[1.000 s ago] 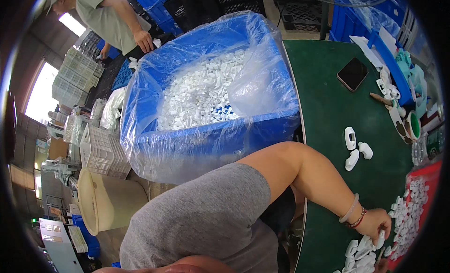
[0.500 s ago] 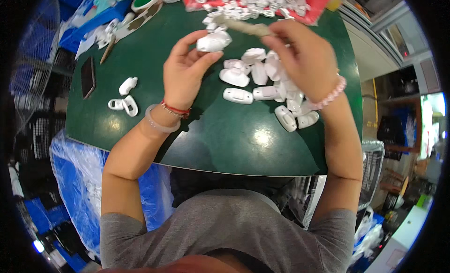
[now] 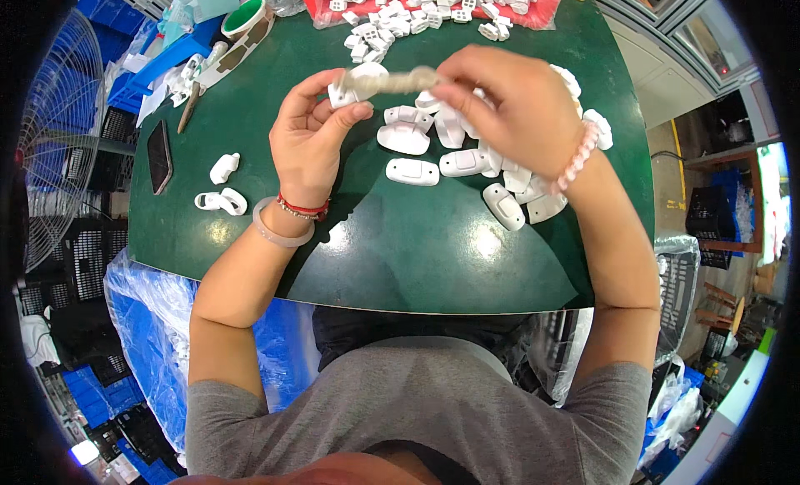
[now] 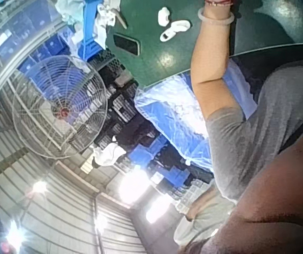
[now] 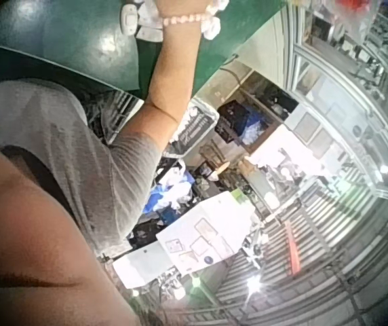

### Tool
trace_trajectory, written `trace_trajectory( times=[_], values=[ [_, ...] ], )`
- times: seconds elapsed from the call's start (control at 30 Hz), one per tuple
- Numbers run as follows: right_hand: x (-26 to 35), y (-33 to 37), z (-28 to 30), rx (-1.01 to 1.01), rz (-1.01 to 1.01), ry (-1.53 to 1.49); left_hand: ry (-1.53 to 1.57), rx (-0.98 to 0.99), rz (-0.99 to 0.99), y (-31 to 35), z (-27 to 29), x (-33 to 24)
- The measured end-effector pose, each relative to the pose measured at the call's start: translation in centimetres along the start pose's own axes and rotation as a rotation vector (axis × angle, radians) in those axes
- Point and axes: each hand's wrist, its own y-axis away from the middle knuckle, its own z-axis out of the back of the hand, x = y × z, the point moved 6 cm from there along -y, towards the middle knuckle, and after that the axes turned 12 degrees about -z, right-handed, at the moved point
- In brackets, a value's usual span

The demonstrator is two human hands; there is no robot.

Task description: The person assembles small white plastic housing components by hand at a workbench.

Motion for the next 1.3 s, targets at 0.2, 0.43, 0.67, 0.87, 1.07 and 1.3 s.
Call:
trace_trajectory(
  times=[0.2, 0.43, 0.67, 0.87, 1.07, 1.3],
  values=[
    [-0.6, -0.4, 0.8, -0.055, 0.0, 0.077, -0.052, 0.007, -0.02, -0.2, -0.2, -0.2],
    [-0.4, -0.4, 0.5, 0.001, 0.02, 0.075, -0.067, -0.014, -0.025, -0.2, 0.0, -0.2],
    [-0.8, -0.3, -0.1, 0.102, -0.033, -0.058, -0.008, -0.029, -0.001, -0.1, -0.1, -0.3],
    [0.4, -0.1, -0.9, 0.138, 0.02, -0.116, -0.013, -0.052, -0.003, 0.1, 0.6, -0.3],
    [-0.2, 0.3, 0.4, 0.083, 0.042, -0.103, -0.145, -0.044, 0.027, -0.2, -0.4, 0.1],
    [-5.9, -3.8, -1.6, -0.019, -0.09, 0.285, -0.618, -0.071, 0.062, 0.3, 2.1, 1.0]
  ],
)
